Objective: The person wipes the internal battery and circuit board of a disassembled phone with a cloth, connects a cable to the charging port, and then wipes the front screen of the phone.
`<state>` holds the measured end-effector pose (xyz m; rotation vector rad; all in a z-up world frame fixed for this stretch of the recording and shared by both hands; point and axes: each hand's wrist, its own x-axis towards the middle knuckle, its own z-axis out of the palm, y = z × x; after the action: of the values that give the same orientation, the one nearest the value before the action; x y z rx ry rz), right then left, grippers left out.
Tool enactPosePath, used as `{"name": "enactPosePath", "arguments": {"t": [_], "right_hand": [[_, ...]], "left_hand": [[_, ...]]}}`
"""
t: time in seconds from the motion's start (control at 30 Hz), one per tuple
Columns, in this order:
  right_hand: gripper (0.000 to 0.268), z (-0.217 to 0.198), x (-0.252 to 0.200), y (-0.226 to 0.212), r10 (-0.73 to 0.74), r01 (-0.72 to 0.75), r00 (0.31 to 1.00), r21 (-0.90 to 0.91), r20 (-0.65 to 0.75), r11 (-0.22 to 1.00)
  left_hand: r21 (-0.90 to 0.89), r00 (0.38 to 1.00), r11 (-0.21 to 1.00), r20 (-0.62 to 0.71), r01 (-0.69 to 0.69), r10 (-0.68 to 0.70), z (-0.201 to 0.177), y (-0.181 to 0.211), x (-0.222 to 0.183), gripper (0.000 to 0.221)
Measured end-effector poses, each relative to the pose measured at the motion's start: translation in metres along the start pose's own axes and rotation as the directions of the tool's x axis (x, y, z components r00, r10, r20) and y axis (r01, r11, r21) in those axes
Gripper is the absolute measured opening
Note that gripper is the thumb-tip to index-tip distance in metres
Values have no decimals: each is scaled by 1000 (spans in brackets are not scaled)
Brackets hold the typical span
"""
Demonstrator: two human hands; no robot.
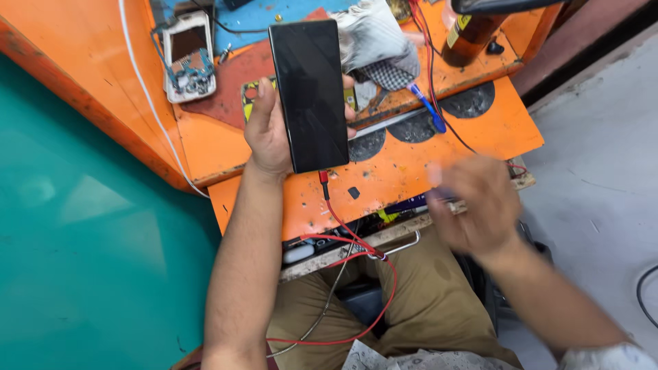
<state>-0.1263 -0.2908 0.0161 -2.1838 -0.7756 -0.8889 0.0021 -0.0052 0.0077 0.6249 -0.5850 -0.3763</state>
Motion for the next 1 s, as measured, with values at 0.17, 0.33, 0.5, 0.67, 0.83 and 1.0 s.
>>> {"name": "enactPosePath", "arguments": {"t": [0.17, 0.33, 0.5, 0.67, 0.83, 1.0], "right_hand": [[54, 10, -78, -7, 136, -107, 957, -124, 256, 987], [70, 26, -84, -4, 280, -172, 885, -299, 372, 939], [71, 35, -82, -10, 304, -143, 870, -393, 387, 908], [79, 34, -89, -12, 342, -289, 897, -213, 282, 933], [72, 33, -85, -12, 319, -250, 902, -249, 291, 936], [73, 39, -87, -11, 330, -238, 898, -307, 293, 921]], "left_hand": [[106, 1000, 994, -3, -15, 16, 0, -3, -3, 80], [91, 1000, 996, 2, -5, 5, 3, -2, -2, 79], [148, 1000, 989, 9, -24, 23, 4, 1, -2, 80], [142, 1000, 990, -12, -19, 20, 5, -1, -5, 78], [170, 1000, 985, -21, 3, 1, 4, -2, -4, 81], [160, 1000, 987, -25, 19, -15, 2, -3, -5, 82]]}}
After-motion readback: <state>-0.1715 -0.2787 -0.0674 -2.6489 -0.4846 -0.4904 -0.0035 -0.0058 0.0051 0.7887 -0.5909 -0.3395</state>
